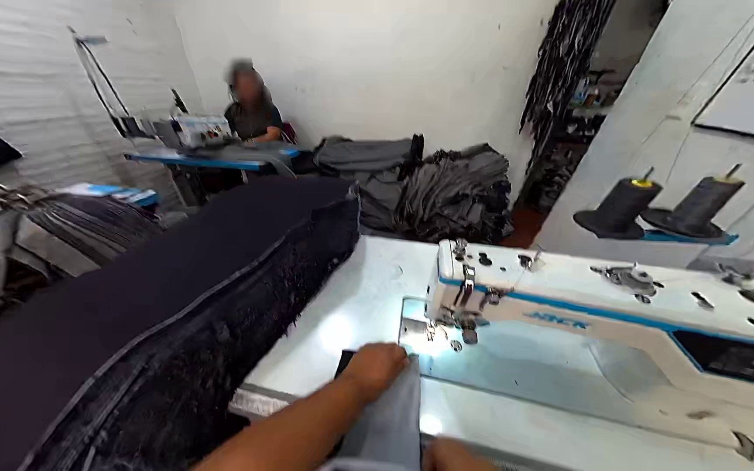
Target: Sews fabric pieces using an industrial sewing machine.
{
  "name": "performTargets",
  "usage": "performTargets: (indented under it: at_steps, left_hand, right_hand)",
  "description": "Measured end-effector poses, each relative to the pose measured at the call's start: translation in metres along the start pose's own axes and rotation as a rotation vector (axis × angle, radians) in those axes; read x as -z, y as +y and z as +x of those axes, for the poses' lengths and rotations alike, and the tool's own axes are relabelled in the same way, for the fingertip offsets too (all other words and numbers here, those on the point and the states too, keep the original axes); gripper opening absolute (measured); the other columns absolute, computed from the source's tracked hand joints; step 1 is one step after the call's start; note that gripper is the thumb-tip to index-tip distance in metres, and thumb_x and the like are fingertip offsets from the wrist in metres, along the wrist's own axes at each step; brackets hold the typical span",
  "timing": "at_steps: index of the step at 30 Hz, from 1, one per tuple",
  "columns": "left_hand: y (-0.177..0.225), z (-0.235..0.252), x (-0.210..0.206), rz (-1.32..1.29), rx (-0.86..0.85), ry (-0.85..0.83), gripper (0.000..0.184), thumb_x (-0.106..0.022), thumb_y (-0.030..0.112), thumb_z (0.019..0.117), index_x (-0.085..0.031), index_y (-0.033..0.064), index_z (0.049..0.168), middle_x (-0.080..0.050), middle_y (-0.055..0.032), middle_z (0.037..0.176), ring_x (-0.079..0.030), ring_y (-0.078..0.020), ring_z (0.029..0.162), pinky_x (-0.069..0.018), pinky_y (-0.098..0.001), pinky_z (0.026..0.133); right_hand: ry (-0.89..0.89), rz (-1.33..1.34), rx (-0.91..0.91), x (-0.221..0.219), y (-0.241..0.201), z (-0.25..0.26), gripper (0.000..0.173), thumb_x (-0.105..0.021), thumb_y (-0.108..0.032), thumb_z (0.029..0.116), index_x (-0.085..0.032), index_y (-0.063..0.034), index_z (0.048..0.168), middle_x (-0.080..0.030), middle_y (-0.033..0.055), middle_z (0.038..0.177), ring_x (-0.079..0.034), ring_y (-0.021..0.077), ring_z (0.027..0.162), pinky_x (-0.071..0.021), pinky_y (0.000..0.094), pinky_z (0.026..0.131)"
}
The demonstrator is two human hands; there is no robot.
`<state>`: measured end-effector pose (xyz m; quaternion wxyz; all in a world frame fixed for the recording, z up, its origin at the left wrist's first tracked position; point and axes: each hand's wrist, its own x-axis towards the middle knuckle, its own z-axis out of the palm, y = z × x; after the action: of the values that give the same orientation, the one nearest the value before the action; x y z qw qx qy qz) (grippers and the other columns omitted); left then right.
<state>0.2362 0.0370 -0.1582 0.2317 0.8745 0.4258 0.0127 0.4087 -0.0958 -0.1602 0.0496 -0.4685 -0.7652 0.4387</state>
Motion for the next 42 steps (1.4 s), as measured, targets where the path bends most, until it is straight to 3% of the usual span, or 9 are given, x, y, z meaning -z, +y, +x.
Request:
performTargets:
  at_steps: [2,5,7,11,16,18,22,30,42]
  left_hand:
    - [0.013,0.002,-0.003,0.004,-0.038,-0.055,0.045,-0.035,0.029,0.1134,-0.061,-0.0027,0.132,-0.064,-0.0246,0.131,-0.061,-0.0399,0.126,-0.0455,-0.0568,0.107]
    - [0.011,0.007,-0.005,0.033,-0.064,-0.029,0.041,-0.041,0.027,0.1123,-0.064,-0.0028,0.128,-0.066,-0.0235,0.125,-0.065,-0.0394,0.117,-0.0488,-0.0555,0.102]
    - [0.000,0.004,0.000,0.044,-0.037,-0.009,0.042,-0.047,0.032,0.1104,-0.065,-0.0008,0.130,-0.066,-0.0222,0.125,-0.065,-0.0385,0.116,-0.0495,-0.0550,0.102]
    - [-0.031,-0.018,0.010,-0.013,0.102,0.067,0.050,-0.072,0.043,0.0959,-0.069,0.0041,0.128,-0.069,-0.0182,0.120,-0.067,-0.0357,0.113,-0.0502,-0.0567,0.100]
    - [-0.013,-0.013,0.011,0.170,0.145,0.003,0.053,-0.063,0.048,0.0999,-0.068,-0.0007,0.121,-0.070,-0.0191,0.116,-0.065,-0.0358,0.114,-0.0433,-0.0562,0.103]
    - [0.000,-0.001,0.002,0.224,0.087,0.028,0.047,-0.060,0.042,0.1034,-0.069,-0.0021,0.116,-0.071,-0.0197,0.112,-0.066,-0.0364,0.110,-0.0454,-0.0558,0.100]
    - [0.028,0.024,-0.012,0.114,0.113,0.046,0.033,-0.052,0.030,0.1085,-0.068,0.0015,0.115,-0.070,-0.0163,0.113,-0.065,-0.0335,0.111,-0.0461,-0.0528,0.097]
    - [0.007,0.070,-0.019,-0.040,-0.029,0.252,0.026,-0.060,0.023,0.1050,-0.074,0.0009,0.106,-0.073,-0.0154,0.108,-0.067,-0.0322,0.107,-0.0471,-0.0532,0.095]
    - [0.008,0.079,-0.006,0.008,0.004,0.193,0.028,-0.058,0.024,0.1057,-0.074,0.0008,0.110,-0.073,-0.0156,0.110,-0.066,-0.0316,0.110,-0.0457,-0.0514,0.099]
  right_hand:
    - [0.285,-0.226,0.090,0.006,0.017,0.001,0.038,-0.064,-0.033,0.0979,-0.073,0.0019,0.086,-0.072,0.0199,0.090,-0.069,0.0387,0.093,-0.0522,0.0593,0.085]
    - [0.548,-0.309,0.228,0.002,0.049,0.017,0.034,-0.066,-0.038,0.0961,-0.077,-0.0133,0.117,-0.070,0.0097,0.129,-0.059,0.0367,0.128,-0.0420,0.0628,0.106]
    - [0.541,-0.334,0.156,0.000,0.052,0.021,0.048,-0.061,-0.049,0.0980,-0.070,-0.0189,0.134,-0.059,0.0066,0.148,-0.046,0.0378,0.144,-0.0292,0.0673,0.116]
    - [0.333,-0.299,-0.042,0.010,0.041,0.021,0.064,-0.049,-0.061,0.1000,-0.053,-0.0236,0.151,-0.040,0.0028,0.163,-0.023,0.0340,0.156,-0.0116,0.0637,0.123]
    - [0.344,-0.304,-0.024,0.023,0.046,0.027,0.052,-0.053,-0.053,0.1016,-0.061,-0.0263,0.145,-0.050,0.0000,0.156,-0.037,0.0297,0.149,-0.0255,0.0614,0.114]
    - [0.336,-0.324,-0.078,0.021,0.043,0.029,0.057,-0.053,-0.058,0.0998,-0.057,-0.0283,0.148,-0.047,-0.0016,0.159,-0.033,0.0286,0.151,-0.0209,0.0622,0.116]
    - [0.293,-0.317,-0.221,0.026,0.040,0.026,0.072,-0.050,-0.068,0.0960,-0.045,-0.0295,0.156,-0.030,-0.0030,0.168,-0.008,0.0306,0.159,0.0038,0.0709,0.119]
    - [0.405,-0.270,-0.232,0.050,0.061,0.038,0.071,-0.053,-0.068,0.0949,-0.052,-0.0264,0.152,-0.040,-0.0046,0.163,-0.015,0.0308,0.159,0.0025,0.0721,0.119]
    - [0.446,-0.278,-0.248,0.053,0.059,0.046,0.071,-0.050,-0.069,0.0955,-0.054,-0.0248,0.151,-0.044,-0.0043,0.161,-0.020,0.0302,0.157,-0.0010,0.0707,0.120]
